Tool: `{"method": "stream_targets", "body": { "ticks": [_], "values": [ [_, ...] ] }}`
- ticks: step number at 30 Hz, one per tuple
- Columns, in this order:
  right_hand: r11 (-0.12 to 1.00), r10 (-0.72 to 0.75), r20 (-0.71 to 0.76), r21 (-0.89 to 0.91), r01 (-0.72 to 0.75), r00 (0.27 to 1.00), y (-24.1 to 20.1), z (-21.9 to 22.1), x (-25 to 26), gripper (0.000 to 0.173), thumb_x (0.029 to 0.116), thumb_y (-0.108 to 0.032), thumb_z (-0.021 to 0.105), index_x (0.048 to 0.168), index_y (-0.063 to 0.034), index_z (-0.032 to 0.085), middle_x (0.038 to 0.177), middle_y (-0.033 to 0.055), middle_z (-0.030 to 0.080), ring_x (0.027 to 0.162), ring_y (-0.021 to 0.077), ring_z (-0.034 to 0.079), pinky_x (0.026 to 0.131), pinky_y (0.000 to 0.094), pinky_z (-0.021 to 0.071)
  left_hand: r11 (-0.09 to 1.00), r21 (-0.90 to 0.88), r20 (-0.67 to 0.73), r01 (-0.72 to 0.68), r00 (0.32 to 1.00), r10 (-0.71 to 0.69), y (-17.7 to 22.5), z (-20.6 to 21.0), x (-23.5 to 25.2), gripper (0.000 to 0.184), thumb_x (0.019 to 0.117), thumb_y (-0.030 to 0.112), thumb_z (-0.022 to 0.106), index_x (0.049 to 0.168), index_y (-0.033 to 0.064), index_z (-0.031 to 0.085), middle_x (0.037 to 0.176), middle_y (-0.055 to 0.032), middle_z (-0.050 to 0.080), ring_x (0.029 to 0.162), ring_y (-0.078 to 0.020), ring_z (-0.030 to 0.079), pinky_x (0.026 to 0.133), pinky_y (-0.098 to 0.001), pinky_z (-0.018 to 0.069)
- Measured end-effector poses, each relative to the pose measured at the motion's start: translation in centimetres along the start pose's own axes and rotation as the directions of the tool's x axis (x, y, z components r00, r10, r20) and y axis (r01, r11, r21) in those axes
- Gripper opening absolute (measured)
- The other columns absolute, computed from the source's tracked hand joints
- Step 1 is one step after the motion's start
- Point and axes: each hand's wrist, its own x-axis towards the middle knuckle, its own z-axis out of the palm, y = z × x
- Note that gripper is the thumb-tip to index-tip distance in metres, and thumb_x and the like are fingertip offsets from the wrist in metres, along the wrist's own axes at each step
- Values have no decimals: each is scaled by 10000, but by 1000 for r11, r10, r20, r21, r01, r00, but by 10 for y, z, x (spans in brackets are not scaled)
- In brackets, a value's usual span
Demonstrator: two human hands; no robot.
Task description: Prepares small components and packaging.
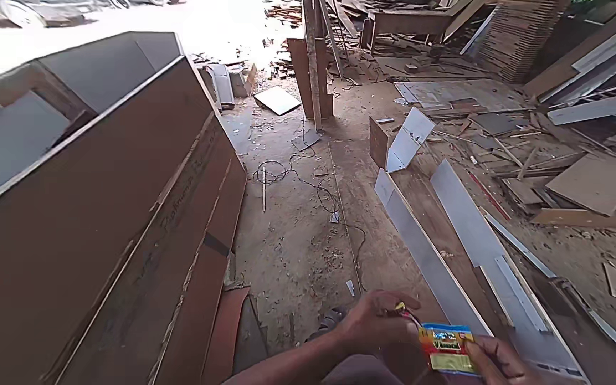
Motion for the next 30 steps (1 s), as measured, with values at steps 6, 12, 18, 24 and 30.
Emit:
{"method": "stream_targets", "body": {
  "ticks": [6, 12, 18, 24, 30],
  "values": [
    [996, 26, -190, 93, -9, 981, -12, 3, 9, 102, 944, -145, 680, 883, -63, 677, 703, -10, 652, 514, 47, 564, 444, 192, 473, 969, -198, -351, 150, 912, -213, 6, 8, 12, 458, 1002, 10, 566, 1445, 18, 449, 1016, -208, 729, 777, -344, 763, 673, -466, 676],
    [996, 38, -157, 87, -24, 987, -15, 11, 11, 122, 971, -133, 637, 870, -68, 659, 670, -19, 619, 507, 37, 535, 435, 180, 424, 996, 79, -304, -40, 950, 63, -8, 17, 12, 351, 1028, 54, 565, 1377, 15, 550, 1256, -130, 643, 749, -222, 741, 635, -389, 679],
    [1000, -28, -93, -11, 27, 995, -18, 12, 9, 165, 1013, -196, 607, 900, -81, 641, 658, -55, 577, 488, 12, 474, 443, 174, 399, 994, 60, -152, 94, 985, -84, -10, 14, 23, 260, 1029, 67, 539, 1206, 9, 721, 1065, -62, 755, 892, -133, 729, 808, -305, 630],
    [999, -13, -131, 36, 18, 991, -19, 12, 9, 136, 971, -168, 664, 870, -77, 674, 672, -45, 618, 512, 13, 520, 461, 170, 438, 963, -266, 0, 51, 999, -53, -17, 20, 24, 363, 1019, 429, 615, 999, 92, 745, 902, -40, 758, 779, -139, 740, 718, -335, 643],
    [995, -10, -170, 92, 26, 985, -15, 13, 9, 112, 932, -120, 708, 860, -38, 727, 686, -4, 658, 517, 26, 529, 463, 176, 431, 897, -339, 100, 284, 959, -266, -6, 25, 29, 100, 914, 8, 732, 998, -47, 730, 879, -156, 767, 724, -222, 757, 695, -361, 655]
  ]
}}
